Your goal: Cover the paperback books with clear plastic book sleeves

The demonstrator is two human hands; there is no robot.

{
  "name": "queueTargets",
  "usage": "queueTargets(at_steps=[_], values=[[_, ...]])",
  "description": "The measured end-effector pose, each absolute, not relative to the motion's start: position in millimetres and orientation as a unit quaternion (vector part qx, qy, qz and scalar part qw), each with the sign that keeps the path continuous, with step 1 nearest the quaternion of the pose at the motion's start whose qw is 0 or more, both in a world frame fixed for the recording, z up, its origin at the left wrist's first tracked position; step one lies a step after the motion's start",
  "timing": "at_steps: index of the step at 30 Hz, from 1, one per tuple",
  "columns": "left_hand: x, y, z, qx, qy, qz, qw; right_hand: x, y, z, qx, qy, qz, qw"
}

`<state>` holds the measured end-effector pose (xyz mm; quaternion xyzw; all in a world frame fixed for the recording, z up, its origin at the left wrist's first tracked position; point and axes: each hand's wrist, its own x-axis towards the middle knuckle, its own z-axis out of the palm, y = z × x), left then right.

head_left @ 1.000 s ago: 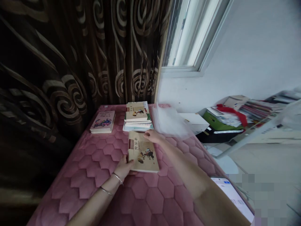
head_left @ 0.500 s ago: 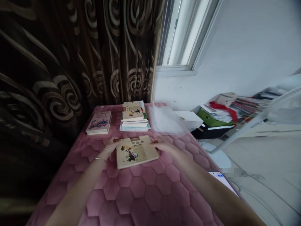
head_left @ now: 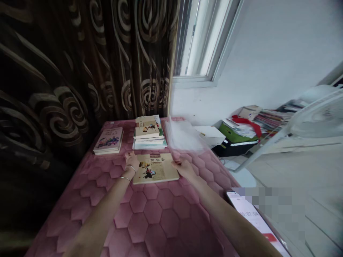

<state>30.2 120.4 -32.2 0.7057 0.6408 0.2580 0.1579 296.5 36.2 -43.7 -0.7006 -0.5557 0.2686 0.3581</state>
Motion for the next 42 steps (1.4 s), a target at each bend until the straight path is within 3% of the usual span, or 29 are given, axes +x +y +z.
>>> queueTargets(at_steps=[13, 17, 22, 32, 42], values=[[-4, 95, -46, 0.782, 0.581, 0.203, 0.098, 295, 29, -60, -0.659, -0.613, 0.179, 0.397], [-5, 90, -41, 0.8, 0.555, 0.222, 0.054, 296, 29, -56, -0.655, -0.629, 0.161, 0.387], [-1, 51, -32, 0.881, 0.417, 0.224, 0.01, 288, 11, -40, -0.636, -0.669, 0.094, 0.373], [37, 7, -36, 0.921, 0.306, 0.238, -0.043, 206, -32, -38, -0.531, -0.807, -0.049, 0.255], [8, 17, -30, 0.925, 0.255, 0.264, -0.096, 245, -29, -44, -0.52, -0.803, -0.099, 0.275]])
